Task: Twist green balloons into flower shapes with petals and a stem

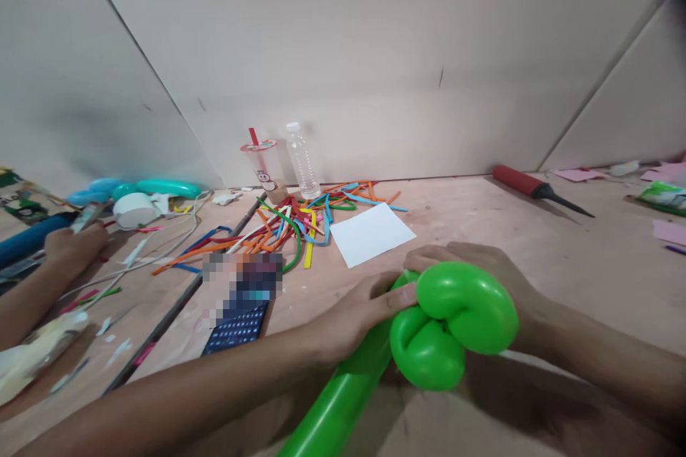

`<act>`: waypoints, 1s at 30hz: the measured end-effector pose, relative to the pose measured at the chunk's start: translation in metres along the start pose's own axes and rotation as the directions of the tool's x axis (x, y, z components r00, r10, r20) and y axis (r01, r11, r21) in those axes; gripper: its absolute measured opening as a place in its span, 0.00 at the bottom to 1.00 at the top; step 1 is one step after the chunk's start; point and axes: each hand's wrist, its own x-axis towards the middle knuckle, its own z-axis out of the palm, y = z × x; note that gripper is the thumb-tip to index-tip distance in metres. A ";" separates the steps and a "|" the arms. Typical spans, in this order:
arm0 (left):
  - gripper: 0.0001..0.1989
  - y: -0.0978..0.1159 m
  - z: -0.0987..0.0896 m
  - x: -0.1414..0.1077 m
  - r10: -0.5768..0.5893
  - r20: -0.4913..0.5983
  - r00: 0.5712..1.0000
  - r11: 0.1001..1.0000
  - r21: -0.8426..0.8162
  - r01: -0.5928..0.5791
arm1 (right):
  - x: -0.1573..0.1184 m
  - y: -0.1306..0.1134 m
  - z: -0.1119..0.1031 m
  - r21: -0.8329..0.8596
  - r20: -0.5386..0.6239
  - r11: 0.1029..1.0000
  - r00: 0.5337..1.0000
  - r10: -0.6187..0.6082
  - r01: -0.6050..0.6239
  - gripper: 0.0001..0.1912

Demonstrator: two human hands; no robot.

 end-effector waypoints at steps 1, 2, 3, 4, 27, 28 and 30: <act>0.30 0.004 0.000 -0.001 -0.040 0.003 0.999 0.999 -0.002 0.040 | 0.000 0.001 0.000 -0.071 -0.016 0.995 0.997 -0.073 0.072 0.09; 0.30 0.008 -0.001 -0.002 -0.077 0.014 0.997 0.997 -0.004 0.077 | -0.001 0.002 0.000 -0.152 -0.021 0.977 0.988 -0.154 0.149 0.11; 0.30 0.012 -0.001 -0.002 -0.103 0.033 0.994 0.995 -0.003 0.104 | -0.001 0.003 0.000 -0.228 -0.012 0.950 0.975 -0.224 0.215 0.13; 0.30 0.015 -0.001 -0.003 -0.115 0.060 0.992 0.993 0.000 0.115 | -0.001 0.005 0.001 -0.284 0.006 0.923 0.963 -0.268 0.258 0.15; 0.32 0.023 -0.005 -0.001 0.095 -0.132 0.987 0.917 0.397 -0.035 | 0.005 -0.004 -0.013 0.268 0.218 0.962 0.971 -0.104 0.043 0.20; 0.30 0.026 -0.006 0.000 0.054 -0.090 0.994 0.927 0.375 -0.016 | 0.005 -0.005 -0.014 0.255 0.204 0.966 0.974 -0.102 0.048 0.20; 0.25 0.032 -0.008 -0.001 -0.043 0.015 0.999 0.940 0.338 0.036 | 0.005 -0.010 -0.019 0.225 0.182 0.972 0.977 -0.111 0.068 0.21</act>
